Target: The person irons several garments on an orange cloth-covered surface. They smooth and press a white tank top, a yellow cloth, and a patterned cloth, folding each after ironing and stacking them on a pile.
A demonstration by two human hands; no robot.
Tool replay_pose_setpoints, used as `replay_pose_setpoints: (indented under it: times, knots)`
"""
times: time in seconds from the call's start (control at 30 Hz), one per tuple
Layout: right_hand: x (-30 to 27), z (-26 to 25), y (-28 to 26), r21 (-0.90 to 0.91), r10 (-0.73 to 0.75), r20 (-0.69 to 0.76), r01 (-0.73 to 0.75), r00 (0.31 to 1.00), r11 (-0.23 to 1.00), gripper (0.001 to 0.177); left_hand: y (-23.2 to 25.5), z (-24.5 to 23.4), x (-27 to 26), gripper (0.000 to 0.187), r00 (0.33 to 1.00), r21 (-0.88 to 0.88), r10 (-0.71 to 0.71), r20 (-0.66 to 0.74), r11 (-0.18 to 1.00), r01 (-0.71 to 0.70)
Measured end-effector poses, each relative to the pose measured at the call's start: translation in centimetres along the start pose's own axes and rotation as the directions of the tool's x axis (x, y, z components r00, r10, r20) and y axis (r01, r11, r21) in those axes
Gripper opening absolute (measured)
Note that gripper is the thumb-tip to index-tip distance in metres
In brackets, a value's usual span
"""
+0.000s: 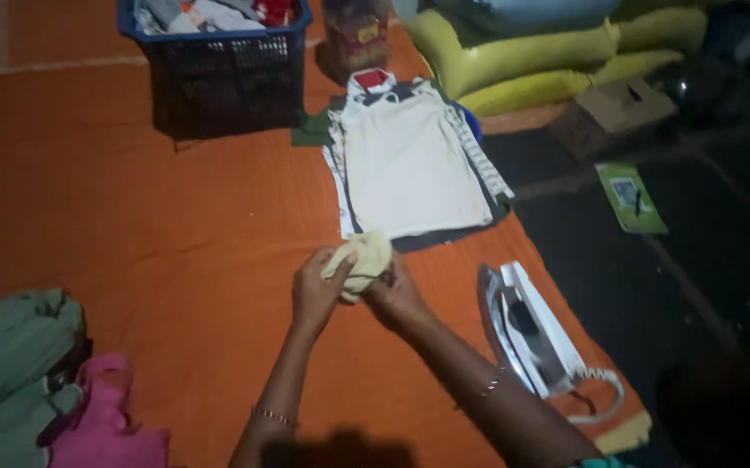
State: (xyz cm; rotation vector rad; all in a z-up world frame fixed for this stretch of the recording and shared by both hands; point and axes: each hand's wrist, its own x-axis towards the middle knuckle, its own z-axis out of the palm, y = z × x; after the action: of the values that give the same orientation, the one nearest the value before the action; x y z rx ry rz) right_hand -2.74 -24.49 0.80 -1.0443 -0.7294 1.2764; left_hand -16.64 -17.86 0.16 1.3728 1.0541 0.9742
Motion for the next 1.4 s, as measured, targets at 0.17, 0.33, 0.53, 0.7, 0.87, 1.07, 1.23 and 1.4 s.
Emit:
replay_pose_setpoints:
  times: [0.17, 0.33, 0.53, 0.7, 0.87, 1.07, 1.23, 1.4]
  knots:
    - [-3.1, -1.7, -4.5, 0.298, 0.162, -0.28, -0.074, 0.946, 0.952, 0.06, -3.4, 3.0, 1.8, 0.017, 0.948, -0.368, 0.198, 0.248, 0.925, -0.097]
    - [-1.5, -4.5, -7.8, -0.352, -0.057, -0.262, -0.04, 0.963, 0.935, 0.029, -4.7, 1.6, 3.0, 0.02, 0.942, -0.488, 0.116, 0.314, 0.871, 0.055]
    - [-0.6, -5.8, -6.6, -0.588, -0.092, -0.103, 0.014, 0.99, 0.809, 0.037, -2.0, 1.6, 2.0, 0.033, 0.913, -0.408, 0.057, 0.405, 0.904, 0.125]
    - [-1.6, -2.9, -6.0, -0.807, -0.174, -0.205, -0.066, 0.963, 0.587, 0.059, 1.1, 1.8, 1.0, 0.026, 0.94, -0.307, 0.097, 0.328, 0.952, 0.008]
    - [-3.3, -1.0, -6.3, -0.718, -0.042, -0.161, -0.088, 0.986, 0.69, 0.079, 4.0, 1.8, -0.8, 0.031, 0.945, -0.208, -0.025, 0.326, 0.973, 0.098]
    - [-4.0, -1.3, -7.8, -0.84, -0.067, -0.199, -0.135, 0.978, 0.525, 0.046, 6.0, 1.3, -0.8, 0.027, 0.933, -0.133, -0.087, 0.35, 0.981, 0.141]
    - [-4.0, -1.7, -9.2, -0.957, -0.069, -0.195, -0.175, 0.978, 0.231, 0.021, 6.0, 0.0, -0.6, 0.023, 0.923, -0.133, 0.035, 0.383, 0.991, 0.017]
    - [-3.4, -2.1, -12.2, -0.976, -0.26, -0.148, -0.099, 0.954, 0.193, 0.028, 6.7, -0.8, -0.1, 0.021, 0.977, -0.128, 0.064, 0.205, 0.991, -0.038]
